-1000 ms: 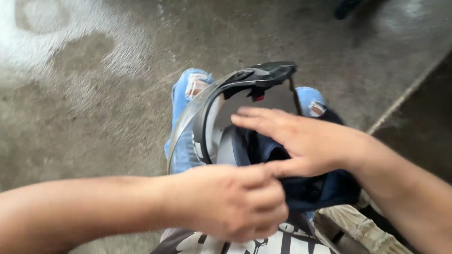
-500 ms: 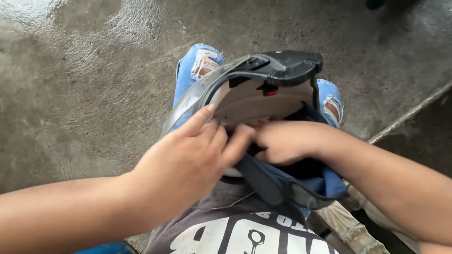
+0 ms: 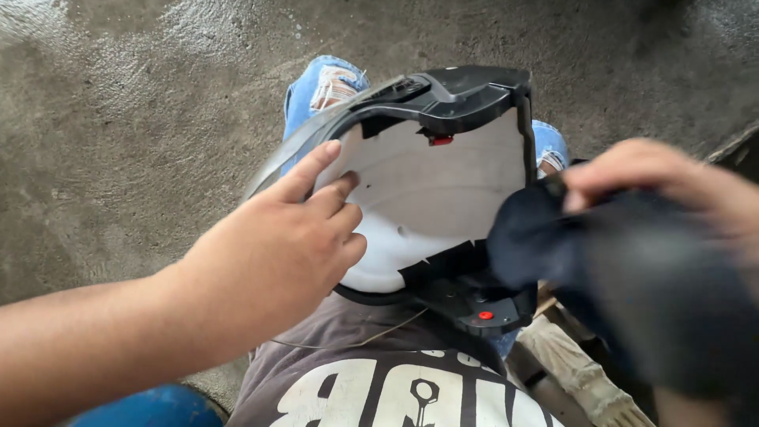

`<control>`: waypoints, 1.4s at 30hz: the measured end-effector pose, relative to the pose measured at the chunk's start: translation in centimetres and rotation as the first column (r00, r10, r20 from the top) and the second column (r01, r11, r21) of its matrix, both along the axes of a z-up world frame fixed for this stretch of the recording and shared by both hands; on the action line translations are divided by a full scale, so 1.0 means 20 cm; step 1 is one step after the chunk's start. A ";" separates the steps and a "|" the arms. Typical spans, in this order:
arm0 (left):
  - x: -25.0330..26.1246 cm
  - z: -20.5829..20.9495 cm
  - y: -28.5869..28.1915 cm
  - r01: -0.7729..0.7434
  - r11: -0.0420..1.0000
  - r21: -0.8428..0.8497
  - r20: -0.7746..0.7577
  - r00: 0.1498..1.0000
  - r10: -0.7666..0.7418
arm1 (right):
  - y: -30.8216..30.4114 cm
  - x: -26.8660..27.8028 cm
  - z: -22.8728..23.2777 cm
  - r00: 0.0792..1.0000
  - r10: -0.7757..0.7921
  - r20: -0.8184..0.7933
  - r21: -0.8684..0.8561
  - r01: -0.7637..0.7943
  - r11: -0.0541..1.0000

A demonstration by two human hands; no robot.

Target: Reassembling the padding and visor of a motorcycle helmet.

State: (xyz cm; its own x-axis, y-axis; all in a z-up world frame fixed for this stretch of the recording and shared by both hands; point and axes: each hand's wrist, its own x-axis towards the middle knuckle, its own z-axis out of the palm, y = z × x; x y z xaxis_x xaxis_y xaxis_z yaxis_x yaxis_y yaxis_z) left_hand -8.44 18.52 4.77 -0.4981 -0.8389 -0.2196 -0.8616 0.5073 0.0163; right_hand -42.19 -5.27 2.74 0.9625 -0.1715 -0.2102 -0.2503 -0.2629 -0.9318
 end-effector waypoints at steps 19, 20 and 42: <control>0.05 0.00 -0.08 -0.040 0.945 0.326 0.171 0.985 -0.017 | 0.00 0.11 -0.16 0.985 -0.023 -0.172 -0.302 -0.030 0.953; 0.06 -0.02 -0.07 -0.024 0.973 0.230 0.112 0.994 -0.002 | -0.01 0.10 -0.15 0.989 -0.020 -0.146 -0.248 -0.017 0.969; 0.07 -0.17 0.02 0.006 0.996 -0.090 0.159 0.987 0.009 | 0.06 0.07 -0.12 1.000 -0.017 -0.011 -0.072 0.016 0.997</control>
